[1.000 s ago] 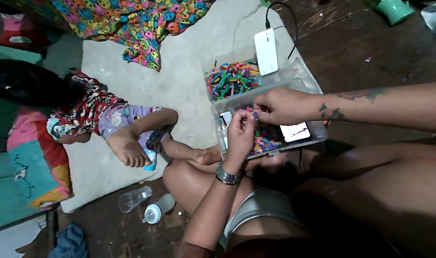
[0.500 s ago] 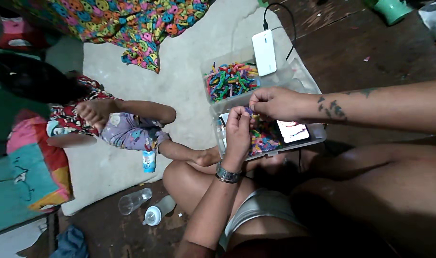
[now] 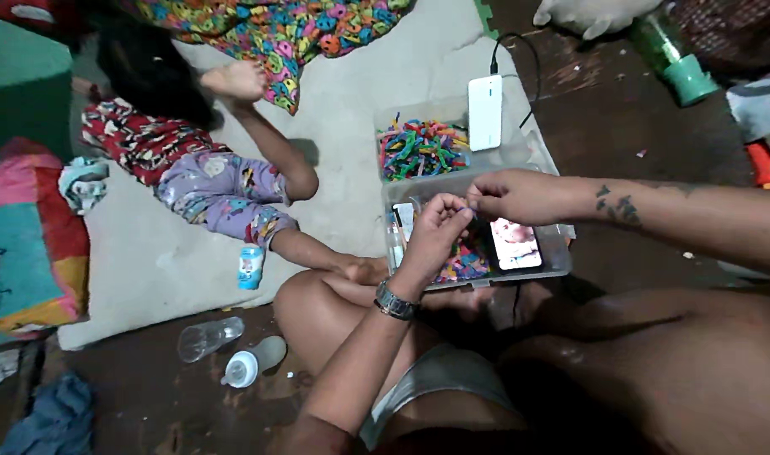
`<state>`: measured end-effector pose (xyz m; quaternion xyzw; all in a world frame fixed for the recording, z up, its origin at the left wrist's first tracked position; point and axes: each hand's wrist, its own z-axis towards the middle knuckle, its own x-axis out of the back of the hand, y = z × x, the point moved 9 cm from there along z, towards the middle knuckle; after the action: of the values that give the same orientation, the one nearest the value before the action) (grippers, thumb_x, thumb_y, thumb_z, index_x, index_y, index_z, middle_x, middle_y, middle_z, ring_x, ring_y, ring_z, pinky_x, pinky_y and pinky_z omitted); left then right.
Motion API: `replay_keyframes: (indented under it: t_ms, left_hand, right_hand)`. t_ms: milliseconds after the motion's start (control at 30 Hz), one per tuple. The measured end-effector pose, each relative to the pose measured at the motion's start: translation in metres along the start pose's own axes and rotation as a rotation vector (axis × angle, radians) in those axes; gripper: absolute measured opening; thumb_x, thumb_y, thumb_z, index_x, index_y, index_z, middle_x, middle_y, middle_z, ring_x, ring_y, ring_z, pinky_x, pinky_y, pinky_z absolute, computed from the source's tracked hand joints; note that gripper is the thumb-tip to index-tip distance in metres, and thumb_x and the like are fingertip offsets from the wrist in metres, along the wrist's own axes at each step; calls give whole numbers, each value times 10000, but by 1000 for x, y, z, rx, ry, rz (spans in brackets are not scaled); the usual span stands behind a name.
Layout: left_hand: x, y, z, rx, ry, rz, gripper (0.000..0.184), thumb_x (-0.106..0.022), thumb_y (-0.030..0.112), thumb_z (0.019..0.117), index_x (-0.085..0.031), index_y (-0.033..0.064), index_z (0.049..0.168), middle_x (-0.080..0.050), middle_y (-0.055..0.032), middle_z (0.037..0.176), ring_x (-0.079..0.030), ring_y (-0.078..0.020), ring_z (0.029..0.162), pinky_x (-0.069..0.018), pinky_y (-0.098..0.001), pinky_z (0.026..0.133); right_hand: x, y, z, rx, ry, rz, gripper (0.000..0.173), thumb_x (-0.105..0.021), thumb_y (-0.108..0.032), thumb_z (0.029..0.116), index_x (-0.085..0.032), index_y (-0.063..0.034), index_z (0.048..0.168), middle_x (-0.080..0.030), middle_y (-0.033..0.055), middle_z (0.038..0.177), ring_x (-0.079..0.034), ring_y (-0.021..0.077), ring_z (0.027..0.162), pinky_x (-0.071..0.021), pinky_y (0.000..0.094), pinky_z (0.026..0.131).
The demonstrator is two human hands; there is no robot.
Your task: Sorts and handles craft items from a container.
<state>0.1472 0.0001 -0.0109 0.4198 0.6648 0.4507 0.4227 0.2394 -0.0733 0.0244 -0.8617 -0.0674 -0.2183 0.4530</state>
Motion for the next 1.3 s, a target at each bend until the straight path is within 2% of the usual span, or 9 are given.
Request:
replay_keyframes:
  t_ms: [200,400,500,633,733,833,933,1033,1300]
  left_hand:
    - [10,8,6,-42,122,-92,67,-583,43,1010,-559,78,1062,-621,-22,891,-624,-93,754,-561,-274,731]
    - [11,3,9,-70,164,-49,78,-650,45,967,-584,34,1006,-637,-33,893,-619,-81,776,-539,-258,725]
    - [7,10,7,-116,116,-7,79,-608,76,994,-582,9,1025,-615,-12,912,-603,-40,776,-523,-213,712]
    - [3,30,3,-327,15,104,239,-489,83,1044,-581,-76,1197,-620,-82,1081,-609,-56,932,-524,-231,839]
    - [-1,51,-5,-586,-73,165,267,-532,8,1005,-591,-130,1227,-661,-161,1148,-649,-100,1013,-538,-267,928]
    - [2,74,-15,-773,-8,276,182,-635,-13,954,-677,-114,1100,-691,-177,1058,-672,-140,985,-552,-273,912]
    - [3,88,-25,-953,47,413,98,-673,28,931,-741,-23,979,-670,-166,1046,-626,-194,1063,-500,-300,979]
    - [-4,95,-38,-1110,31,573,107,-661,81,947,-760,44,962,-698,-141,1057,-630,-229,1079,-478,-340,1012]
    - [-15,95,-55,-1218,22,671,125,-600,62,969,-710,3,979,-689,-150,1028,-638,-238,1053,-483,-317,1006]
  right_hand:
    - [-5,8,1,-99,64,473,205,-459,-203,1102,-579,-36,1100,-596,66,909,-602,116,746,-544,287,702]
    - [-7,10,5,-105,36,412,121,-502,-138,1082,-568,-37,1079,-618,47,910,-619,87,756,-548,261,711]
    - [-7,11,5,-120,-7,355,166,-486,-168,1091,-562,-24,1126,-588,35,957,-604,66,787,-542,251,742]
    - [-5,7,1,-104,-111,285,181,-460,-182,1098,-571,-41,1114,-608,17,943,-622,71,805,-550,264,764]
    - [6,-6,-8,-72,-146,355,179,-428,-158,1096,-576,-57,1095,-645,3,927,-659,71,816,-575,256,794]
    - [4,-16,-15,-53,-204,462,185,-403,-159,1079,-571,-81,1089,-658,-1,914,-664,86,802,-577,262,790]
    - [-3,-22,-17,-29,-254,524,186,-421,-202,1070,-585,-114,1066,-660,-13,895,-664,82,776,-583,254,766]
    - [-8,-21,-16,-19,-294,527,185,-463,-245,1060,-595,-115,1068,-657,-7,893,-663,92,772,-585,268,762]
    - [-23,-17,-17,-14,-354,558,259,-385,-273,1047,-581,-133,1143,-668,-8,911,-666,95,788,-581,280,767]
